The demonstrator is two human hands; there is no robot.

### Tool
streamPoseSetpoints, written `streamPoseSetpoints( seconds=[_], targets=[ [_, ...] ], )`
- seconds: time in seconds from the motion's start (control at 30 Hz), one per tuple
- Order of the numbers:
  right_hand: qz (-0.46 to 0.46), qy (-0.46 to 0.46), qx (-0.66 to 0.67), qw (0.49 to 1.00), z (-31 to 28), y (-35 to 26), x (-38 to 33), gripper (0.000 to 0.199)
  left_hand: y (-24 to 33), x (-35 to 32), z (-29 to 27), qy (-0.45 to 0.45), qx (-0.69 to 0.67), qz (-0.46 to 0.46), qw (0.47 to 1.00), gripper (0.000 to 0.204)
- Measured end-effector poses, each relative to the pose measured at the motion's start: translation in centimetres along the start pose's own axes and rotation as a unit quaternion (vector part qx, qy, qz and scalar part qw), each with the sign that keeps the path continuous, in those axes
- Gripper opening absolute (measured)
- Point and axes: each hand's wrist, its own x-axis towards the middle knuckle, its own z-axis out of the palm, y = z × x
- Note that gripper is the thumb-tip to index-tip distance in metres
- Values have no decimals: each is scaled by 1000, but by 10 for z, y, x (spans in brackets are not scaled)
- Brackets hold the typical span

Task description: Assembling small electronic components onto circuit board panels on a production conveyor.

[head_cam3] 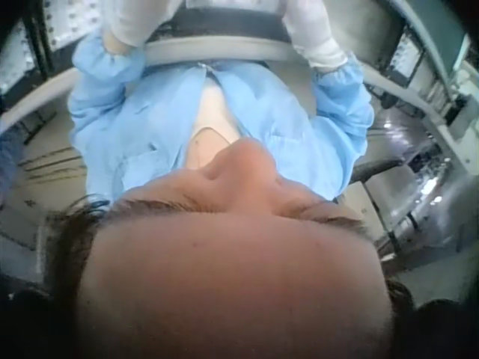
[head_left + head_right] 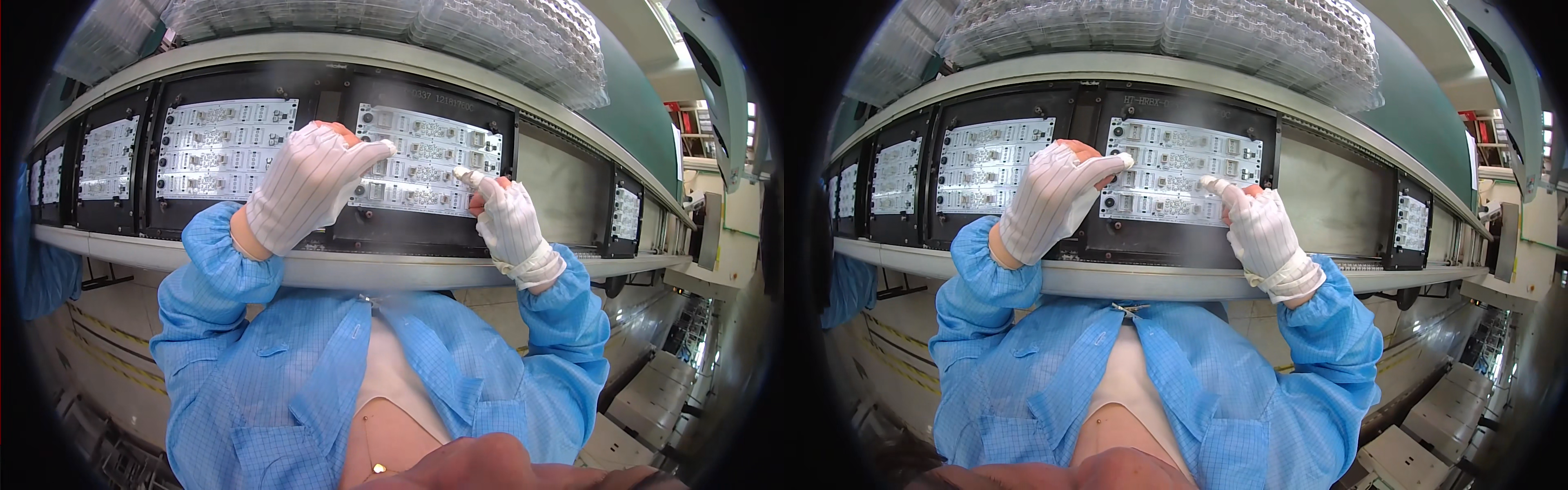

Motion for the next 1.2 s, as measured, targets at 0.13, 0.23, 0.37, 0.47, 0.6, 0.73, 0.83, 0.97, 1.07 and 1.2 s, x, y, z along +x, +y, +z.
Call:
streamPoseSetpoints(
  seconds=[0.13, 0.23, 0.37, 0.47, 0.6, 0.73, 0.83, 0.97, 1.07, 1.2],
  targets=[
    [-51, 30, -73, 996, 7, -4, -9, 60, 8, 5, -6, -12, 11, -3, 1000, 40],
    [-80, 75, -119, 987, 22, -4, -15, 52, 6, 10, 0, -15, 18, 4, 1000, 38],
    [-91, 123, -149, 977, 21, -1, -18, 50, 5, 21, 18, -25, 60, 5, 998, 33],
    [8, 46, -15, 999, 2, 0, -13, 54, 4, 29, 31, -30, 84, 0, 996, 40],
    [-15, 126, -20, 992, -3, 5, 2, 50, -5, 30, 47, -52, 153, 2, 987, 50],
    [-18, 148, -147, 978, 9, 15, 39, 45, -6, 31, 52, -85, 221, 24, 971, 45],
    [-18, 131, -194, 972, 19, 17, 51, 45, -3, 35, 53, -75, 224, 33, 971, 36],
    [-25, 119, -208, 970, 29, 23, 49, 37, -2, 39, 45, -40, 175, 24, 984, 31],
    [-5, 105, -183, 978, 30, 24, 45, 47, 6, 32, 42, -43, 171, 45, 983, 32],
    [-24, 171, -92, 981, 24, 26, 37, 47, 9, 20, 46, -63, 191, 68, 977, 31]
  ],
)
